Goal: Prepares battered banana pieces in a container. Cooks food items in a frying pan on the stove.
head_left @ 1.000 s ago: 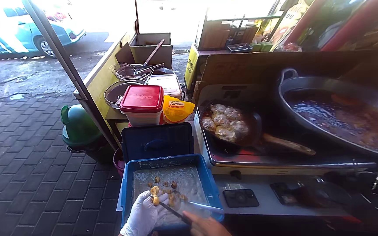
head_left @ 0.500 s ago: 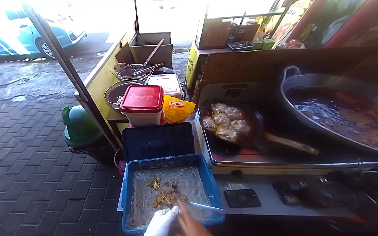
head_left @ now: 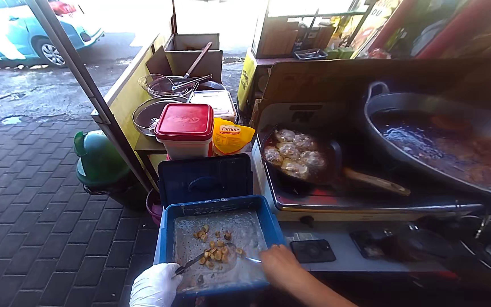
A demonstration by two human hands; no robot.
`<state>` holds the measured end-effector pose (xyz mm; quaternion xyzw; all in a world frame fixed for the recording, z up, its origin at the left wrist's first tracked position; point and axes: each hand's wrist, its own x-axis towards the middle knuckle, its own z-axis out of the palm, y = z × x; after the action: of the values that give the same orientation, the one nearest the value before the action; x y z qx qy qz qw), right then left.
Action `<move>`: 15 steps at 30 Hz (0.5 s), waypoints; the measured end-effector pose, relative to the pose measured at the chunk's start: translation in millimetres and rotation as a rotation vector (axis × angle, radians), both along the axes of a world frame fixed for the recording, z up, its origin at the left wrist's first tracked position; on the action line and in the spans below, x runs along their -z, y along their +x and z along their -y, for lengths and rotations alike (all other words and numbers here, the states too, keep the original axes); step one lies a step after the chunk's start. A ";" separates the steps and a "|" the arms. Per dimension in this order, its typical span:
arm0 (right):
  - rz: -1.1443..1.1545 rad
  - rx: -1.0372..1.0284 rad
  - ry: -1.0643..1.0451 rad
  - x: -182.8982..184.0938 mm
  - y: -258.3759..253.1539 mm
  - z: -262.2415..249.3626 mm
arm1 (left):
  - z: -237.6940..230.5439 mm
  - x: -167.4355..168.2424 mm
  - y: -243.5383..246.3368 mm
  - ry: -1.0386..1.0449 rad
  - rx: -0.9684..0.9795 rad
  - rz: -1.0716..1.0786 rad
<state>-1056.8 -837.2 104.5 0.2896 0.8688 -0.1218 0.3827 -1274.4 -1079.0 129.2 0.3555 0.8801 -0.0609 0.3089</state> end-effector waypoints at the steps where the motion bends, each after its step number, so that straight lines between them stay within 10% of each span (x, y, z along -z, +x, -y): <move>1: -0.008 0.041 -0.055 -0.3 -5.1 -1.0 | 0.5 -0.2 -2.1 0.006 0.004 -0.020; 6: -0.082 0.133 -0.222 12.8 -10.4 -3.8 | 1.5 10.1 -1.8 0.080 0.028 -0.028; 15: -0.181 -0.080 0.113 -79.9 14.2 45.1 | 32.1 -2.4 -9.4 0.178 0.029 -0.044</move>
<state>-1042.7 -882.2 184.4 0.2635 0.9162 -0.0829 0.2904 -1283.8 -1111.0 131.6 0.3930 0.8833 0.0054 0.2554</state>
